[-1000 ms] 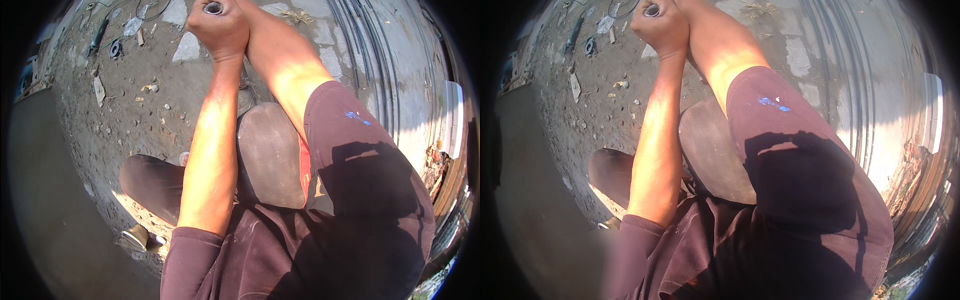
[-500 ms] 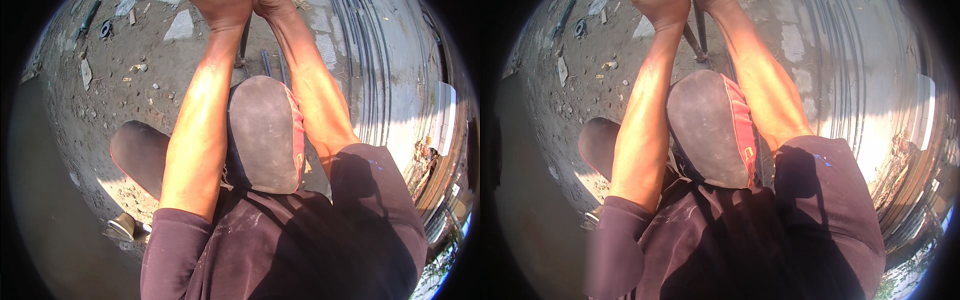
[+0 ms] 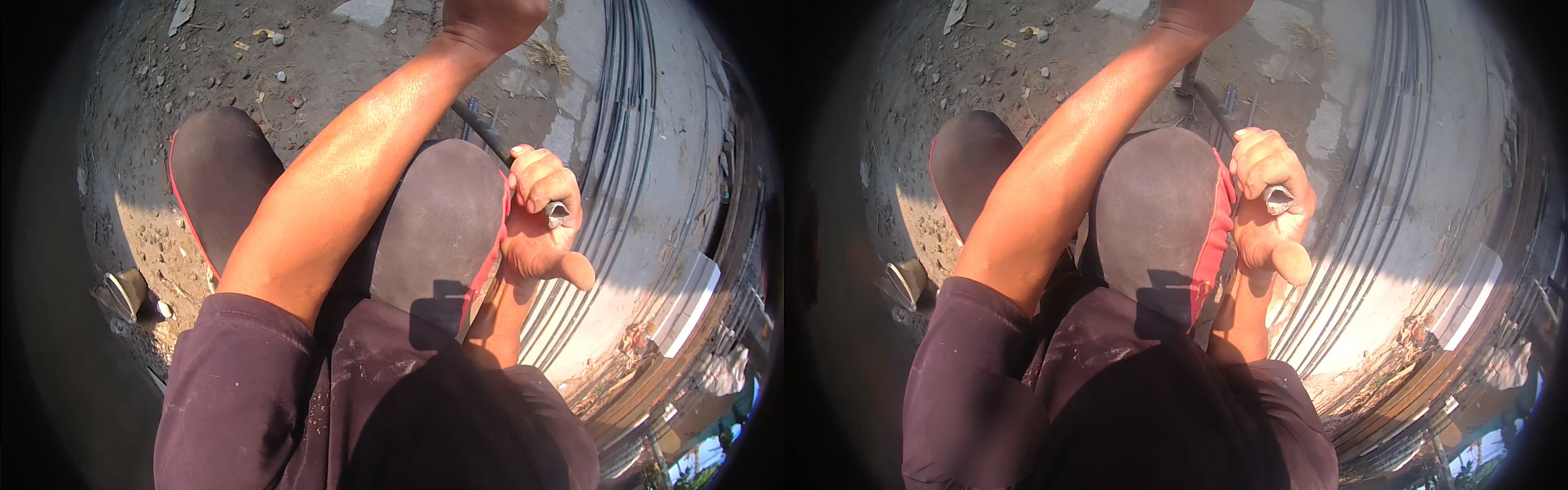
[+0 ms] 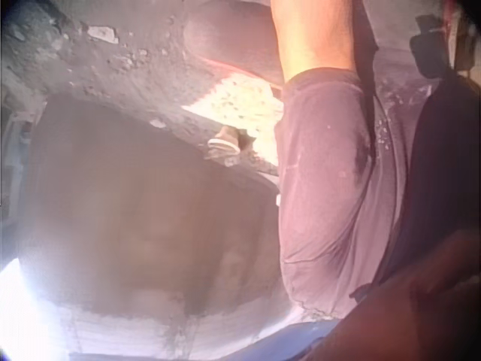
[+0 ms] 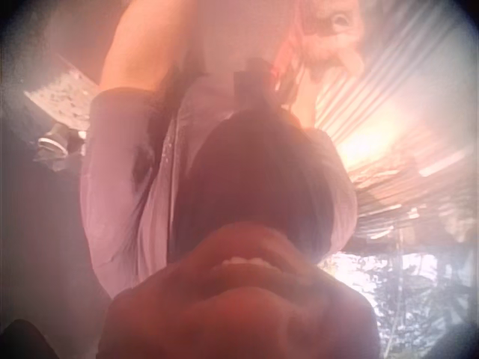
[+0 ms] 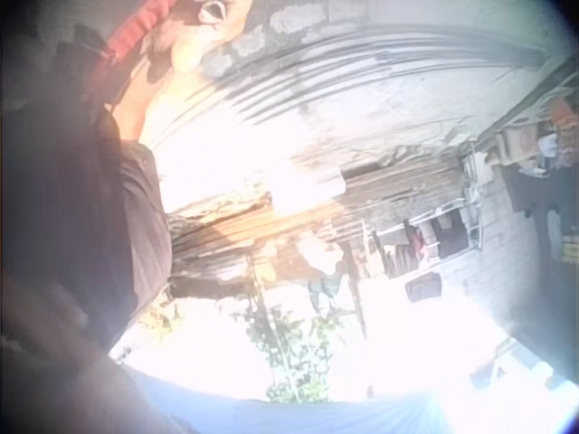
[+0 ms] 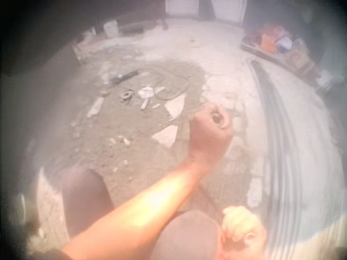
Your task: The person uses a metal pipe as a lever to snap long metal rods into shorter segments. They repeatedly position a rod over a fixed point on the ground, apply downward force with the pipe, and break the rod. The resulting pieces are gathered into a pile on the ground.
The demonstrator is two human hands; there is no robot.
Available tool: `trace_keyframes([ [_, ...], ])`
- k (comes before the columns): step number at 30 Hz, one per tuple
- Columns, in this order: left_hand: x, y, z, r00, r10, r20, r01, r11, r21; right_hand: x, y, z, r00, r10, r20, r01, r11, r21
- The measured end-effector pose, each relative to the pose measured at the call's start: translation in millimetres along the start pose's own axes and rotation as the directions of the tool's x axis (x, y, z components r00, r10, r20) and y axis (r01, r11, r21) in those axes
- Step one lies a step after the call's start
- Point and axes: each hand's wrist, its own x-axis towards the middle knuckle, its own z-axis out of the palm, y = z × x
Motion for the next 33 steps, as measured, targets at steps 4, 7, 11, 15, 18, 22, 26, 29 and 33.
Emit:
trace_keyframes([
  [4,10,-1,-15,0.99,-0.14,-0.009,0.14,0.99,0.008,31,-10,5,0.976,0.208,0.068,-0.209,0.978,0.009],
  [7,13,-4,-15,0.978,-0.172,0.114,0.171,0.985,0.025,62,-17,-15,0.899,0.364,0.243,-0.398,0.911,0.111],
  [11,20,9,-7,0.882,-0.299,0.364,0.343,0.937,-0.062,114,-30,-54,0.561,0.732,0.388,-0.775,0.629,-0.067],
  [15,16,-27,0,0.909,-0.324,0.262,0.36,0.927,-0.104,147,-44,-16,0.392,0.853,0.346,-0.828,0.491,-0.27],
  [18,37,12,-33,0.659,-0.653,0.373,0.689,0.723,0.049,145,-42,-12,0.174,0.95,0.257,-0.87,0.271,-0.412],
  [22,91,49,-33,0.158,-0.963,0.217,0.847,0.245,0.472,150,-31,4,-0.178,0.981,0.076,-0.904,-0.133,-0.406],
  [26,113,28,-42,-0.416,-0.898,0.141,0.849,-0.328,0.414,174,-11,32,-0.364,0.929,-0.065,-0.911,-0.37,-0.182],
  [29,95,16,-37,-0.646,-0.761,-0.057,0.748,-0.647,0.148,169,1,28,-0.497,0.848,-0.183,-0.853,-0.516,-0.075],
  [33,73,-7,-40,-0.843,-0.332,0.424,0.222,-0.931,-0.289,68,56,42,-0.339,0.792,-0.508,-0.681,-0.579,-0.448],
])
